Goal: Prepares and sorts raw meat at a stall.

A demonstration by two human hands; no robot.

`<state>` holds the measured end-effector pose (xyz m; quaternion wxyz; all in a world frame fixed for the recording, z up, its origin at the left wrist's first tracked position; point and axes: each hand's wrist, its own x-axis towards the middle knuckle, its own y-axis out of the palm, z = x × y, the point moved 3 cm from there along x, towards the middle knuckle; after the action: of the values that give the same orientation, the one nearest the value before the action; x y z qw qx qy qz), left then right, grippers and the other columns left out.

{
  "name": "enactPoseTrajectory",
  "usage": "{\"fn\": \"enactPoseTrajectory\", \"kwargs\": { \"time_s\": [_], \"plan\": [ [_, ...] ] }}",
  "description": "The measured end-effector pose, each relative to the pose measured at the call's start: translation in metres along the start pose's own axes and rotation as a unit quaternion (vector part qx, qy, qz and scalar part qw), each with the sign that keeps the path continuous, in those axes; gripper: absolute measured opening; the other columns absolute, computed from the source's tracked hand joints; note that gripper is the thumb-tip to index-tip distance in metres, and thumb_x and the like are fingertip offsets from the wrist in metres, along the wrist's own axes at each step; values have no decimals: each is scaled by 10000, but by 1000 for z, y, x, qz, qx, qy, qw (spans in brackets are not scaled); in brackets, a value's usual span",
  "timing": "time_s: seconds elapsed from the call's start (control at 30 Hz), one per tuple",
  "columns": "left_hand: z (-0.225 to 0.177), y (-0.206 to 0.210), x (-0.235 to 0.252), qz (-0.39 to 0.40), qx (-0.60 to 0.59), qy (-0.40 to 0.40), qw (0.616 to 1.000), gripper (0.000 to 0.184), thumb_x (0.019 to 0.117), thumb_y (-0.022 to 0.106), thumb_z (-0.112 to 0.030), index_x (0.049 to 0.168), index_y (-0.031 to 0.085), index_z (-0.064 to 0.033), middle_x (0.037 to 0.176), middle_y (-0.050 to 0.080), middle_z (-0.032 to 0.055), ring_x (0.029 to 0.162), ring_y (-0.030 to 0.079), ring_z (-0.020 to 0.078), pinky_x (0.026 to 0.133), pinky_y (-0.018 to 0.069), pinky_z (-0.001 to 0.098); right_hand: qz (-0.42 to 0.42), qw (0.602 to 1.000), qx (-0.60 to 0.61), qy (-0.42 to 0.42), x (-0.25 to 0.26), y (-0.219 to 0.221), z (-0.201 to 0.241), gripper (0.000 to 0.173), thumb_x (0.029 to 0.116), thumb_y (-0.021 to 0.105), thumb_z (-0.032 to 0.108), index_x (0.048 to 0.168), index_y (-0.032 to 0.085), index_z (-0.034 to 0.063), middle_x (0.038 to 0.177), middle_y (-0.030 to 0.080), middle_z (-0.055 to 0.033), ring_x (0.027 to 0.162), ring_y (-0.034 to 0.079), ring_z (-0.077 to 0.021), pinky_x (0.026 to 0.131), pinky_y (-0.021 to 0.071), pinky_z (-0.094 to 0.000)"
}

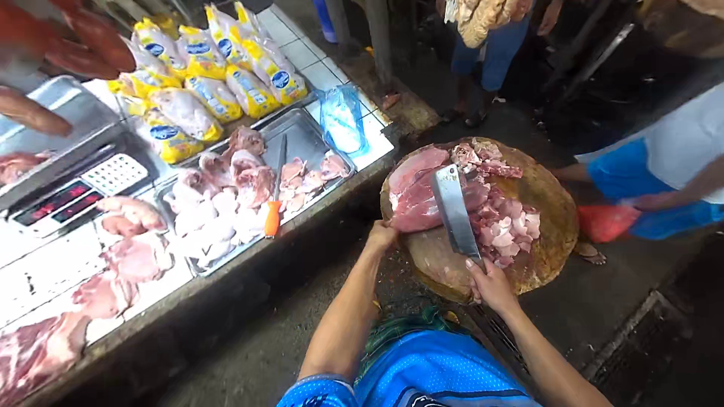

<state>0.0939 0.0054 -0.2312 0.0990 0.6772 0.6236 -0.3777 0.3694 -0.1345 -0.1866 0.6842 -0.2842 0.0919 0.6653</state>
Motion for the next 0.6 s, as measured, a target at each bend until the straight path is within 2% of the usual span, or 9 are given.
{"fn": "enactPoseTrajectory", "kwargs": {
  "time_s": [0.03, 0.07, 0.17, 0.27, 0.33, 0.4, 0.5, 0.57, 0.6],
  "plan": [
    [14, -7, 0, -19, 7, -8, 1000, 654, 965, 654, -266, 1540, 396, -88, 1180, 679, 233, 957, 703, 341, 839, 584, 525, 14, 1000, -15, -3, 3, -4, -3, 403, 1079, 515, 419, 1231, 594, 55, 655, 559, -28, 470, 547, -139, 473, 533, -322],
    [26, -12, -3, -32, -1, -9, 999, 650, 964, 661, -237, 1548, 408, -103, 1211, 676, 227, 982, 700, 337, 860, 579, 518, 28, 999, -38, -6, 5, -6, -6, 429, 1078, 503, 444, 1245, 595, 60, 678, 567, -36, 495, 558, -151, 499, 541, -342],
    [39, -17, -24, -47, -70, -10, 996, 339, 1055, 573, -201, 1346, 586, -27, 1156, 708, 164, 914, 719, 233, 837, 588, 411, 65, 987, -137, -44, 2, -3, -4, 504, 1092, 413, 480, 1317, 563, 55, 830, 632, -101, 667, 640, -229, 672, 577, -445],
    [44, -15, -30, -72, -127, -11, 989, 270, 1076, 512, -163, 1270, 612, -5, 1087, 713, 150, 844, 702, 202, 770, 574, 375, 54, 968, -216, -112, -7, 9, 18, 534, 1096, 383, 479, 1310, 559, 22, 918, 666, -163, 833, 676, -306, 797, 551, -516],
    [42, -12, -30, -80, -146, -14, 986, 273, 1077, 514, -169, 1271, 615, -6, 1054, 716, 137, 801, 684, 173, 731, 559, 340, 19, 956, -235, -174, -8, 21, 40, 526, 1093, 398, 472, 1266, 596, 16, 887, 676, -151, 819, 685, -295, 788, 563, -503],
    [41, -12, -26, -79, -165, -16, 983, 276, 1079, 509, -163, 1270, 611, 8, 1051, 712, 140, 803, 683, 162, 733, 559, 321, -36, 930, -235, -279, -12, 30, 77, 508, 1083, 434, 439, 1229, 632, -5, 790, 679, -134, 712, 684, -275, 691, 571, -487],
    [45, -14, -17, -82, -194, -16, 977, 259, 1073, 510, -143, 1244, 613, 22, 999, 715, 129, 771, 681, 147, 704, 557, 293, -153, 840, -167, -494, -23, 41, 139, 454, 1081, 454, 402, 1099, 637, -13, 694, 620, -51, 568, 598, -136, 538, 538, -335],
    [48, -17, -11, -83, -211, -15, 974, 263, 1072, 509, -154, 1240, 611, 21, 992, 716, 132, 780, 687, 159, 711, 562, 306, -176, 785, -89, -587, -24, 48, 174, 510, 1096, 415, 460, 1142, 606, -11, 740, 624, -59, 589, 600, -109, 543, 553, -306],
    [48, -18, -8, -83, -218, -14, 972, 267, 1072, 508, -161, 1244, 605, 18, 998, 714, 137, 794, 688, 169, 720, 561, 317, -165, 776, -56, -606, -19, 55, 184, 521, 1095, 394, 493, 1160, 579, 10, 752, 601, -58, 599, 592, -111, 544, 551, -313]
  ]
}}
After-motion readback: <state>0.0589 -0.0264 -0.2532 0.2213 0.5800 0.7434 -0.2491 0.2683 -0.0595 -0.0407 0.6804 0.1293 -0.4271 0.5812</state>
